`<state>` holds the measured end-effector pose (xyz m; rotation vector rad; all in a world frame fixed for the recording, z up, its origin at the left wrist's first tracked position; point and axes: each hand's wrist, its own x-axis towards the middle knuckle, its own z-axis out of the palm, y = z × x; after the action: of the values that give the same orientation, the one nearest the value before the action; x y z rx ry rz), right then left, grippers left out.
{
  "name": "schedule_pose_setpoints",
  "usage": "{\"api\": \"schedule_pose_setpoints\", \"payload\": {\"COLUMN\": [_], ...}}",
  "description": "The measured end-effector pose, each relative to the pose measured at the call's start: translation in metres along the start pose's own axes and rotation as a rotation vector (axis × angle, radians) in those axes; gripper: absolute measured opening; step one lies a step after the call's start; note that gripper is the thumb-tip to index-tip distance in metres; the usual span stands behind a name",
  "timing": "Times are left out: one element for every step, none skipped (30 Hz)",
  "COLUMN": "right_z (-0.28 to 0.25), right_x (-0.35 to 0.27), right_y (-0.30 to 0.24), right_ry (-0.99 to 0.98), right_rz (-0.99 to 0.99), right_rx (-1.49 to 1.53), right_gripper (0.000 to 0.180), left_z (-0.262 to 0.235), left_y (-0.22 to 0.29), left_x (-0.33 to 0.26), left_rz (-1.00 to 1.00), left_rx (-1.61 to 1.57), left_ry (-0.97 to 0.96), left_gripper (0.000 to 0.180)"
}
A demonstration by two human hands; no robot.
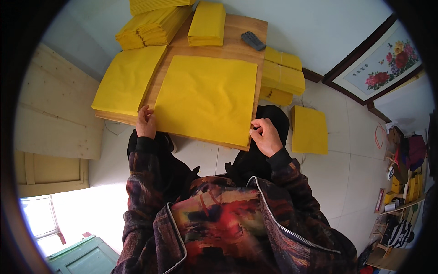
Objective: The person folds yellow paper sheets on a wooden table, aligning edges and pressing creases by hand. They repeatedly fold each sheet in half and stack the finished pieces on the table.
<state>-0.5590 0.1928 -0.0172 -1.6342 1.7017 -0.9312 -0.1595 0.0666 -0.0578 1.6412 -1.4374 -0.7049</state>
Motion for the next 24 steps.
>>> {"api": "schedule_pose_setpoints", "payload": {"right_z": [0.0, -0.001, -0.001, -0.001, -0.002, -0.001, -0.002, -0.001, -0.001, 0.0, 0.001, 0.001, 0.003, 0.004, 0.005, 0.005, 0.005, 0.005, 0.005, 0.006, 0.008, 0.011, 0.013, 0.016], "right_x": [0.0, -0.001, -0.001, -0.001, -0.002, -0.002, -0.002, -0.002, -0.003, -0.004, -0.004, -0.004, -0.004, -0.004, -0.004, -0.004, -0.004, -0.004, -0.002, -0.001, 0.0, 0.002, 0.002, 0.003], "right_y": [0.0, -0.001, -0.002, -0.002, -0.002, -0.003, -0.003, -0.002, -0.002, -0.002, -0.002, -0.002, -0.003, -0.005, -0.009, -0.013, -0.017, -0.022, -0.027, -0.031, -0.036, -0.04, -0.043, -0.046], "right_ry": [-0.001, -0.006, -0.008, -0.012, -0.011, -0.01, -0.01, -0.008, -0.009, -0.007, 0.012, 0.033, 0.048, 0.083, 0.146, 0.21, 0.194, 0.184, 0.125, 0.084, 0.038, 0.006, -0.02, -0.043], "right_rz": [-0.001, 0.002, -0.004, -0.01, -0.005, 0.002, 0.012, 0.001, -0.003, -0.022, -0.022, -0.038, -0.048, -0.075, -0.146, -0.224, -0.252, -0.289, -0.32, -0.357, -0.371, -0.376, -0.374, -0.371], "right_rx": [-0.006, -0.003, 0.002, 0.007, 0.009, 0.011, 0.01, 0.009, 0.005, 0.008, 0.016, 0.031, 0.046, 0.019, -0.115, -0.242, -0.284, -0.331, -0.376, -0.435, -0.449, -0.462, -0.486, -0.517], "right_gripper": [0.023, 0.023, 0.023, 0.024, 0.024, 0.024, 0.025, 0.025, 0.025, 0.025, 0.024, 0.023, 0.023, 0.023, 0.024, 0.025, 0.026, 0.026, 0.025, 0.024, 0.022, 0.021, 0.021, 0.021], "left_z": [0.0, 0.0, 0.0, 0.001, 0.001, 0.001, 0.001, 0.002, 0.002, 0.002, 0.003, 0.004, 0.007, 0.007, 0.008, 0.008, 0.008, 0.008, 0.008, 0.006, 0.004, 0.003, 0.001, 0.0], "left_y": [0.0, 0.0, 0.0, 0.001, 0.001, 0.001, 0.001, 0.002, 0.002, 0.002, 0.001, 0.001, 0.0, -0.001, -0.001, -0.002, -0.001, -0.001, 0.001, 0.003, 0.006, 0.009, 0.012, 0.015], "left_x": [0.0, 0.0, -0.001, -0.001, -0.002, -0.004, -0.004, -0.004, -0.004, -0.004, -0.004, -0.003, -0.004, -0.005, -0.004, -0.005, -0.006, -0.006, -0.007, -0.008, -0.008, -0.008, -0.008, -0.008], "left_rz": [-0.002, 0.003, 0.01, 0.022, 0.032, 0.03, 0.03, 0.052, 0.034, 0.035, 0.018, 0.02, 0.004, -0.015, 0.003, 0.049, 0.053, 0.05, 0.061, 0.005, -0.007, -0.03, -0.059, -0.093], "left_rx": [-0.001, -0.012, 0.0, 0.003, 0.006, 0.019, 0.032, 0.035, 0.051, 0.06, 0.074, 0.046, 0.025, 0.013, 0.038, 0.048, 0.048, 0.042, -0.018, 0.001, -0.052, -0.091, -0.108, -0.132], "left_ry": [-0.001, 0.003, 0.017, 0.034, 0.052, 0.047, 0.043, 0.04, 0.034, 0.027, 0.026, 0.019, 0.023, 0.042, 0.049, 0.075, 0.084, 0.09, 0.096, 0.08, 0.07, 0.065, 0.064, 0.055], "left_gripper": [0.04, 0.04, 0.04, 0.04, 0.04, 0.04, 0.041, 0.042, 0.044, 0.047, 0.049, 0.05, 0.052, 0.053, 0.054, 0.053, 0.052, 0.052, 0.052, 0.053, 0.053, 0.054, 0.055, 0.055]}}
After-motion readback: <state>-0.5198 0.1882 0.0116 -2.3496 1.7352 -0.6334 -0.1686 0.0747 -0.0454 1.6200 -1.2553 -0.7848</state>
